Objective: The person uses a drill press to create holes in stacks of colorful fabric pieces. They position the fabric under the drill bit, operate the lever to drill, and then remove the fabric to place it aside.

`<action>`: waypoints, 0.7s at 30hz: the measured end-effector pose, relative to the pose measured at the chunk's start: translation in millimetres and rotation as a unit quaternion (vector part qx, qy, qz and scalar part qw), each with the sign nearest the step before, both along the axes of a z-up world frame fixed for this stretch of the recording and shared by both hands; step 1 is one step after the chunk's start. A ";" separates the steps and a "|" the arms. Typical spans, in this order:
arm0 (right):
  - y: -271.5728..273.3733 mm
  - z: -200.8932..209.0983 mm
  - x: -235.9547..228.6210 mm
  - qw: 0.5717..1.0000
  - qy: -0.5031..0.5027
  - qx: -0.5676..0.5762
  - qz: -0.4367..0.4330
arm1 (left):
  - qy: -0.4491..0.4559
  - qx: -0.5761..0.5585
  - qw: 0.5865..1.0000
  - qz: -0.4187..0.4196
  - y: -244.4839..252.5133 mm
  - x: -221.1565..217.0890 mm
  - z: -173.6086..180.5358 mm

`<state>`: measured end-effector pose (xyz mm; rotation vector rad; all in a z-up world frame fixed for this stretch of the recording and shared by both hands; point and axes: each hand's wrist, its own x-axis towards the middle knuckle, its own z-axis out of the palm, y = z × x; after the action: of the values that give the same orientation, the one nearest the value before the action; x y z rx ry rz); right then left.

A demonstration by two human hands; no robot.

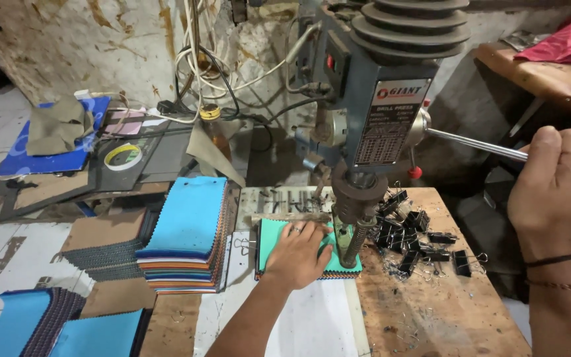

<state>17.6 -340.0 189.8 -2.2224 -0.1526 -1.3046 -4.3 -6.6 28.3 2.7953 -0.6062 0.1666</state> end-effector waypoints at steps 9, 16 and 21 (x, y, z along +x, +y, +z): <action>4.1 -8.2 -2.9 0.999 -0.005 0.044 0.024 | 0.012 0.003 1.000 0.002 -0.6 -1.8 -2.3; 3.1 -16.6 -2.6 0.999 -0.017 0.041 0.019 | 0.012 0.013 1.000 0.005 -1.3 -2.3 0.9; 4.4 -19.8 -4.2 0.999 0.004 0.039 -0.008 | 0.007 0.007 1.000 0.005 -1.6 -1.9 -0.5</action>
<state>13.5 -335.6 170.0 -2.1676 -0.0796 -1.2897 -6.2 -8.2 27.8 2.8110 -0.5930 0.1443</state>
